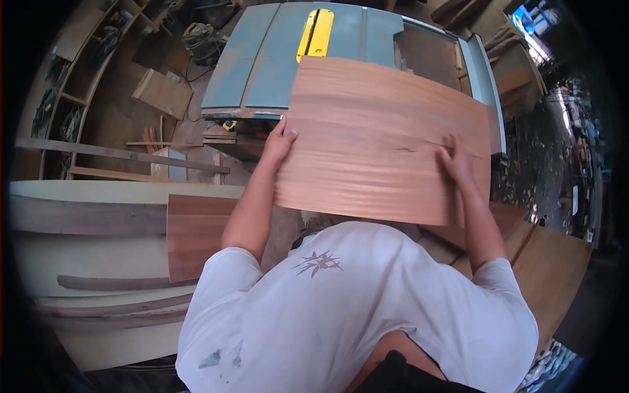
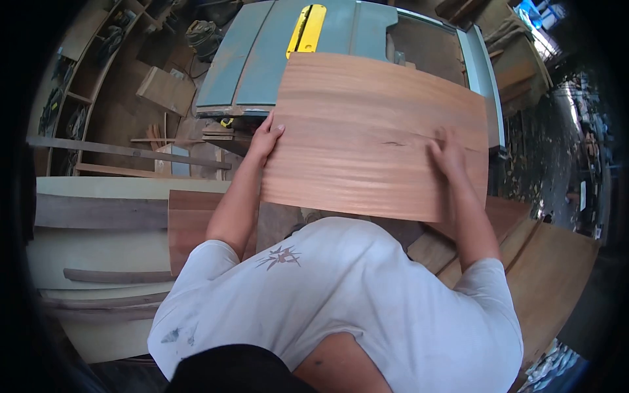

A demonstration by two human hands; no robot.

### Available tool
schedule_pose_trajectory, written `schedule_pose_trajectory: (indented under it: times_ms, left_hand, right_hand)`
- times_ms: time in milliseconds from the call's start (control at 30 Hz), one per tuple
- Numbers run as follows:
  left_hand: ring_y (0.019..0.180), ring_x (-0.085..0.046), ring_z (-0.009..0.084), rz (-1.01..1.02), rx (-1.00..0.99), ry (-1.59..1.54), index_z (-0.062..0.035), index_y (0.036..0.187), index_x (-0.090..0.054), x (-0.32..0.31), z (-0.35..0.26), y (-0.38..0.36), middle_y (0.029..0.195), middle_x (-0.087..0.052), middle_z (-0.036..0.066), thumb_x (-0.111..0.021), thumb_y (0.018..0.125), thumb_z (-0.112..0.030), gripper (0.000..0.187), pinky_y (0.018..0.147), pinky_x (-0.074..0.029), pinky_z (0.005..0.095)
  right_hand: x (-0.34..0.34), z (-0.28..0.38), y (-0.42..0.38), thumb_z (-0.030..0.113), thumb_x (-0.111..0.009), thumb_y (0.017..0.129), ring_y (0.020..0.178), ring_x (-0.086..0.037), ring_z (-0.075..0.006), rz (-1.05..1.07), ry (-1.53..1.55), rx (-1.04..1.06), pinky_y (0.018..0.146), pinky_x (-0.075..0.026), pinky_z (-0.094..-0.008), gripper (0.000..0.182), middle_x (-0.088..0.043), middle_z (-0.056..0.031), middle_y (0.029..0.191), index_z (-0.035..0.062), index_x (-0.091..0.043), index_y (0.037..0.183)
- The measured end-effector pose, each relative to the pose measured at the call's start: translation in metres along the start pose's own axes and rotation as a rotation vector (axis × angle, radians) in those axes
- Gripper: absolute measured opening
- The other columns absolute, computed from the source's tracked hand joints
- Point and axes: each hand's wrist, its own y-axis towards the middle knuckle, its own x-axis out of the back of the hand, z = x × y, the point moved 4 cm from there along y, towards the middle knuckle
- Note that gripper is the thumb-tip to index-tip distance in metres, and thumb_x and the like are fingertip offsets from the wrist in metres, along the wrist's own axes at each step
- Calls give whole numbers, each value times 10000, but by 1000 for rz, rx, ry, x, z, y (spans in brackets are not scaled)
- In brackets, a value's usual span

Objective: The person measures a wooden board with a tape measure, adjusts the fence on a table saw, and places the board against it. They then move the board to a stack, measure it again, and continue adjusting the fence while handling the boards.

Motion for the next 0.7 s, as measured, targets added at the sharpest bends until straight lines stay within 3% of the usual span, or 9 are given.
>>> schedule_pose_trajectory:
  times_ms: [133,167,233,267,333,400,533,600,700]
  left_hand:
    - [1216,-473,156,35,17,49,-108,1468,-286,-4,0,3,1394,-466,116,-592,885,-83,659,997,-372,268]
    - [1214,-474,155,28,26,62,-115,1467,-292,-3,2,7,1386,-475,115,-596,883,-84,660,995,-374,267]
    - [1229,-475,192,6,-3,69,-116,1454,-318,-1,5,13,1377,-482,145,-621,862,-114,665,1005,-366,279]
    - [1245,-477,230,2,-28,83,-118,1441,-345,-2,8,14,1369,-489,175,-646,842,-144,671,1016,-358,292]
    - [1255,-470,253,16,-7,21,-118,1437,-353,-4,-1,10,1368,-485,189,-651,837,-149,671,1020,-358,303]
    - [1263,-462,254,-7,-15,110,-104,1437,-347,-2,-4,11,1370,-479,197,-655,835,-156,679,1020,-357,303]
    - [1256,-466,238,42,-68,56,-92,1460,-292,4,-2,6,1361,-489,192,-621,865,-124,681,1011,-369,309]
    - [1283,-431,220,293,173,-348,-65,1477,-225,5,-17,-13,1395,-450,179,-569,901,-76,671,1022,-362,312]
    - [1314,-386,212,349,46,-332,-40,1485,-169,17,8,-29,1448,-373,168,-533,919,-29,673,1045,-341,315]
  right_hand:
    - [-44,68,75,528,-641,789,1372,-264,-380,123,-24,115,1076,-275,-550,746,-269,-192,1489,156,-401,1389]
    - [-42,85,86,528,-641,789,1372,-264,-380,122,-26,126,1076,-275,-550,746,-269,-192,1489,156,-401,1389]
    - [-38,109,100,628,-608,774,1395,-200,-396,281,-239,-88,1082,-278,-542,873,-211,-182,1518,201,-285,1463]
    - [-44,111,106,628,-608,774,1395,-200,-396,290,-242,-84,1082,-278,-542,873,-211,-182,1518,201,-285,1463]
    - [-54,100,115,732,-582,715,1431,-91,-365,357,-255,-160,1056,-187,-665,988,-92,-133,1559,280,-176,1494]
    - [-56,97,124,718,-594,720,1431,-84,-369,395,-280,-145,1064,-176,-661,1014,-77,-137,1561,280,-122,1502]
    - [-68,81,134,699,-610,728,1409,-85,-444,421,-281,-112,1112,-197,-558,1039,-51,-198,1551,238,-100,1507]
    - [-66,80,138,700,-611,729,1395,-96,-473,463,-287,-92,1126,-203,-511,1055,-58,-224,1542,221,-84,1508]
    - [-61,82,138,696,-603,741,1387,-122,-478,476,-327,-85,1128,-202,-504,1046,-90,-238,1532,214,-79,1507]
